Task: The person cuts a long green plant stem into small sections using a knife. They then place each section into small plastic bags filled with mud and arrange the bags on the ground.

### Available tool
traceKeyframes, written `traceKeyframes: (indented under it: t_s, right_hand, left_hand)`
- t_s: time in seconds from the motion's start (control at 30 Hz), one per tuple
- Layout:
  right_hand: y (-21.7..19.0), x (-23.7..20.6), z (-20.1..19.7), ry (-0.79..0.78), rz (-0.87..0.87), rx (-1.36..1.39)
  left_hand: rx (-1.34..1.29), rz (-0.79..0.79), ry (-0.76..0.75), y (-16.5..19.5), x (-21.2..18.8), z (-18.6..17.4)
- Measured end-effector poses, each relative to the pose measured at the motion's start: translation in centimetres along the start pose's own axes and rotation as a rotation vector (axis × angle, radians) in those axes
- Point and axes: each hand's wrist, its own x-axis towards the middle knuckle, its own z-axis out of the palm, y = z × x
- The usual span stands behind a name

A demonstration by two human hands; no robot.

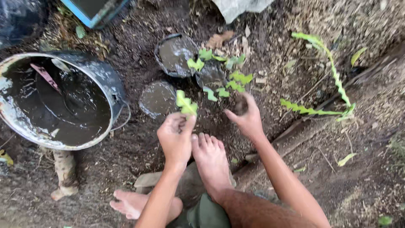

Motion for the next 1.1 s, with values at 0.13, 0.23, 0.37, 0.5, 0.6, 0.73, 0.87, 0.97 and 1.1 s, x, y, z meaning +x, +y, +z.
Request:
traceKeyframes:
  t_s: [0.13,0.23,0.37,0.5,0.6,0.73,0.87,0.97,1.1]
  right_hand:
    - [-0.5,3.4,2.4,0.193,-0.307,-0.154]
    - [-1.6,5.8,4.0,0.302,-0.400,-0.095]
    - [-2.6,7.0,5.2,0.412,-0.429,-0.356]
    - [-1.9,6.3,5.5,0.100,-0.247,0.311]
    - [-0.9,5.3,4.8,0.089,-0.118,0.093]
    - [0.6,4.4,3.5,0.327,-0.270,-0.373]
    - [0.5,1.6,2.8,0.477,-0.195,-0.238]
    - [-0.4,-3.1,2.1,0.465,0.117,0.060]
    - [-0.4,-6.9,0.7,0.459,0.329,0.674]
  left_hand:
    - [-0.017,0.093,0.015,-1.3,0.5,0.1]
    - [-0.073,0.125,0.007,-1.0,0.9,0.5]
    - [-0.105,0.081,0.036,-0.3,0.6,0.7]
    - [-0.110,0.123,-0.004,0.1,0.7,0.8]
    - [-0.138,0.099,-0.033,-0.1,0.8,1.3]
    - [-0.127,0.075,-0.095,-0.9,0.2,2.7]
    - [-0.125,-0.004,-0.112,-2.0,-1.0,4.1]
    - [-0.093,0.032,-0.179,-2.9,-1.5,4.9]
    - [-0.103,0.010,-0.191,-3.7,-1.4,5.6]
